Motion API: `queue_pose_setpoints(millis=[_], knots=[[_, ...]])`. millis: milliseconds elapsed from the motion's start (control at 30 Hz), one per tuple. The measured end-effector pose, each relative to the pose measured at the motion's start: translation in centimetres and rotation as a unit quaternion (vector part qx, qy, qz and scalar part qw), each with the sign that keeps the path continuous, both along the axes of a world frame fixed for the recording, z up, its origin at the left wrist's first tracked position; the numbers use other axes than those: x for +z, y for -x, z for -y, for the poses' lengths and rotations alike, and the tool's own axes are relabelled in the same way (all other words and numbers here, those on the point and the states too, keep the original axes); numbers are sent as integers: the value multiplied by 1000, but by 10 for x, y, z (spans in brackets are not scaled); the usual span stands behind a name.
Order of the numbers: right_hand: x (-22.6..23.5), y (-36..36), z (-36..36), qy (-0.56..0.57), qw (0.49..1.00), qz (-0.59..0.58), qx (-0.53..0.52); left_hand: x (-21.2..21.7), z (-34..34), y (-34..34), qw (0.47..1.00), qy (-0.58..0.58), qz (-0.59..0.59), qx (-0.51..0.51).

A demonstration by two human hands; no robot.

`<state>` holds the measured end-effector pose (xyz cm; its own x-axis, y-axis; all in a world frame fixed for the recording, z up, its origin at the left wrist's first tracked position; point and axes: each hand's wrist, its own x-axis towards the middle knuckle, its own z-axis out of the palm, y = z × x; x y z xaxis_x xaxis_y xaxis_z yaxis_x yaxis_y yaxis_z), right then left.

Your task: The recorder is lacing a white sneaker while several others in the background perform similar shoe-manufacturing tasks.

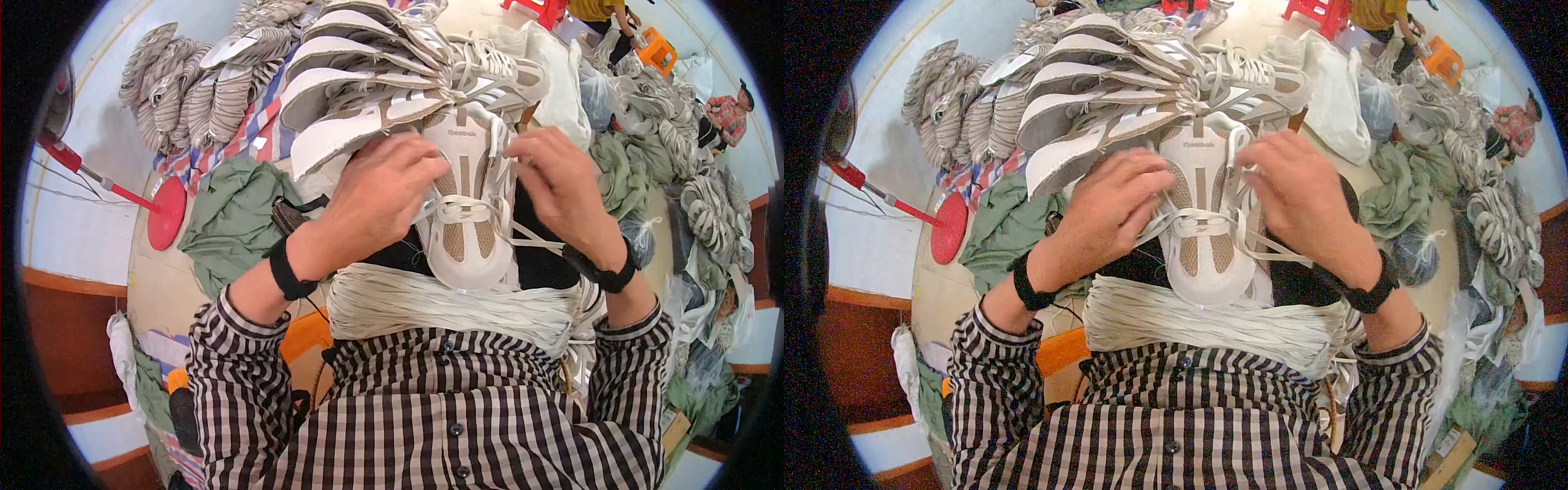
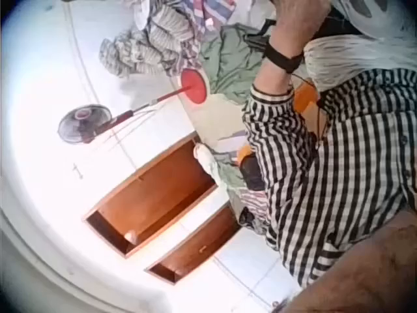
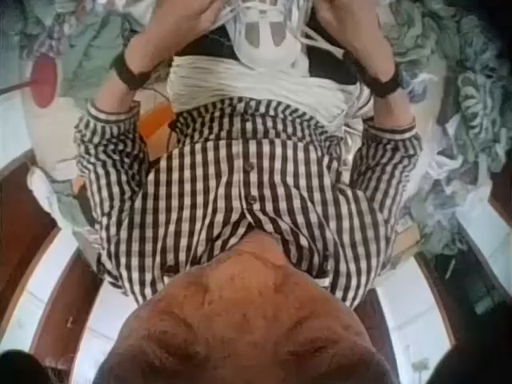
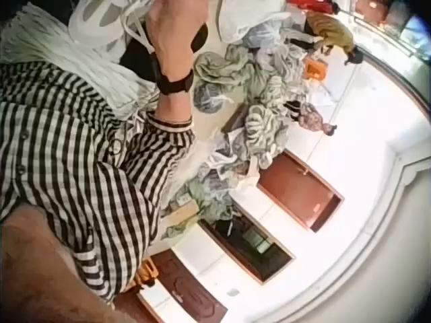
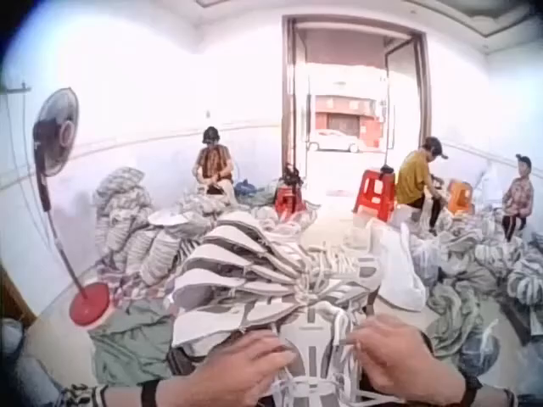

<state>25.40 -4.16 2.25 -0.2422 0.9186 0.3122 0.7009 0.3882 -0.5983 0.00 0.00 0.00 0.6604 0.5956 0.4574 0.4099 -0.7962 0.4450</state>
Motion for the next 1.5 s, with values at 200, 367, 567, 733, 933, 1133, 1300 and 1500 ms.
queue_pose_setpoints(millis=[200, 367, 567, 733, 933, 1133, 1300, 1500], knots=[[4, 8, -25, -176, 905, 312, 229, 18, -23, -10, 984, -24, -126, -126], [26, 1, -34, -76, 896, 310, 309, 24, -28, -15, 958, -43, -203, -198], [22, 0, -36, -57, 897, 297, 322, 24, -32, -24, 944, -36, -258, -202], [15, 3, -37, -59, 899, 301, 313, 15, -31, -19, 952, -64, -218, -205], [2, 12, -39, -57, 892, 373, 248, 12, -26, -26, 966, -18, -225, -128], [-1, 29, -40, 30, 912, 369, 175, 11, -22, -42, 955, 9, -295, -34], [-3, 33, -41, 58, 919, 364, 138, 6, -26, -43, 951, 55, -306, -11], [-3, 28, -43, 37, 990, 126, 52, -9, -15, -39, 988, 12, -154, 12]])
